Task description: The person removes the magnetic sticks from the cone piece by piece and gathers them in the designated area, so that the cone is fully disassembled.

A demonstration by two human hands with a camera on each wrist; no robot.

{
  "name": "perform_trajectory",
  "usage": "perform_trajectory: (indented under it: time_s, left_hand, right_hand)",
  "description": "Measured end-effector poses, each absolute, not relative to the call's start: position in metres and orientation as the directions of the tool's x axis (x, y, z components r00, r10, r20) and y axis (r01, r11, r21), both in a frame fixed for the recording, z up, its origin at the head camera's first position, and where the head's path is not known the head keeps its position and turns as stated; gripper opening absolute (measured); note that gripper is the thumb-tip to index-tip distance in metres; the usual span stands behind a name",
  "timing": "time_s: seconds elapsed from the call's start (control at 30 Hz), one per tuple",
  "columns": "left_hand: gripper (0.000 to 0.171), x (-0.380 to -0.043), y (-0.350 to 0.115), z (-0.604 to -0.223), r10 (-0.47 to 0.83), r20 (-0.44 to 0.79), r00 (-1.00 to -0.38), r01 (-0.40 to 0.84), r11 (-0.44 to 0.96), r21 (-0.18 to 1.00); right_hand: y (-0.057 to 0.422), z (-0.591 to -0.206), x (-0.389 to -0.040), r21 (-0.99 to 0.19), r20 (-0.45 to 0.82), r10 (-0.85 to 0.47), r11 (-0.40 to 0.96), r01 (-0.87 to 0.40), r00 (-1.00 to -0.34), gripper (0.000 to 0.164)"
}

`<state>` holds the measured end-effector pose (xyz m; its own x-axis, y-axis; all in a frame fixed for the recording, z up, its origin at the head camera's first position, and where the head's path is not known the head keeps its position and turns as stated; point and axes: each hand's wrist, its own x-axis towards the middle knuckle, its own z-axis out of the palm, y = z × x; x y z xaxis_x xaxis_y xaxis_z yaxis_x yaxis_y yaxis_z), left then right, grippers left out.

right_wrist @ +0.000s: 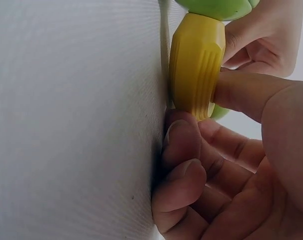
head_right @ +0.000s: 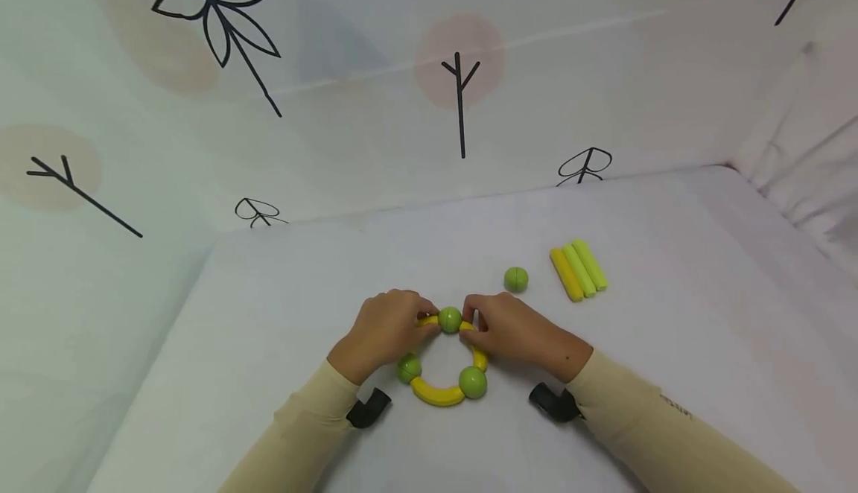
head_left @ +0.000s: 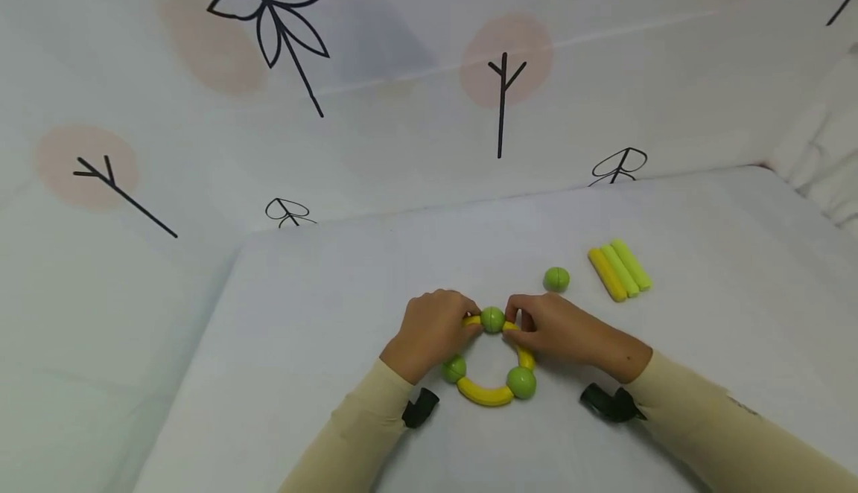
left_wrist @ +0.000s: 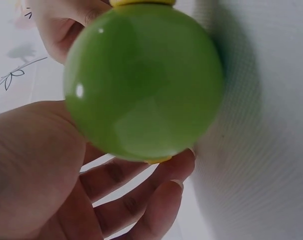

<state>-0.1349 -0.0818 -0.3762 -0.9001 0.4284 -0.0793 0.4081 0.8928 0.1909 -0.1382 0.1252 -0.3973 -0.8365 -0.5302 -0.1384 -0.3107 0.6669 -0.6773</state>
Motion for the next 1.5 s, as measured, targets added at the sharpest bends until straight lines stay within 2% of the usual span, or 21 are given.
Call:
perform_trajectory:
  time_s: [0.33,0.73,1.33,1.5]
  left_hand:
    - [0.017,-0.138,-0.085,-0.375,0.402,-0.096,-0.91,0.373,0.899,0.229]
    - [0.02,-0.141,-0.09,-0.371,0.373,-0.13,-0.919,0.339,0.913,0.226]
    - [0.016,-0.145,-0.1,-0.37,0.318,-0.148,-0.937,0.279,0.931,0.236]
    - [0.018,-0.144,-0.098,-0.374,0.316,-0.155,-0.936,0.276,0.933,0.23]
  right_hand:
    - [0.126,-0.396,-0.14,-0.677,-0.158,-0.524,0.674,-0.294,-0.837,0.015]
    - [0.129,-0.392,-0.142,-0.657,-0.184,-0.499,0.703,-0.271,-0.847,0.016]
    - [0.131,-0.389,-0.143,-0.639,-0.218,-0.469,0.731,-0.238,-0.856,0.017]
    - [0.134,-0.392,-0.138,-0.586,-0.246,-0.45,0.775,-0.238,-0.859,0.025]
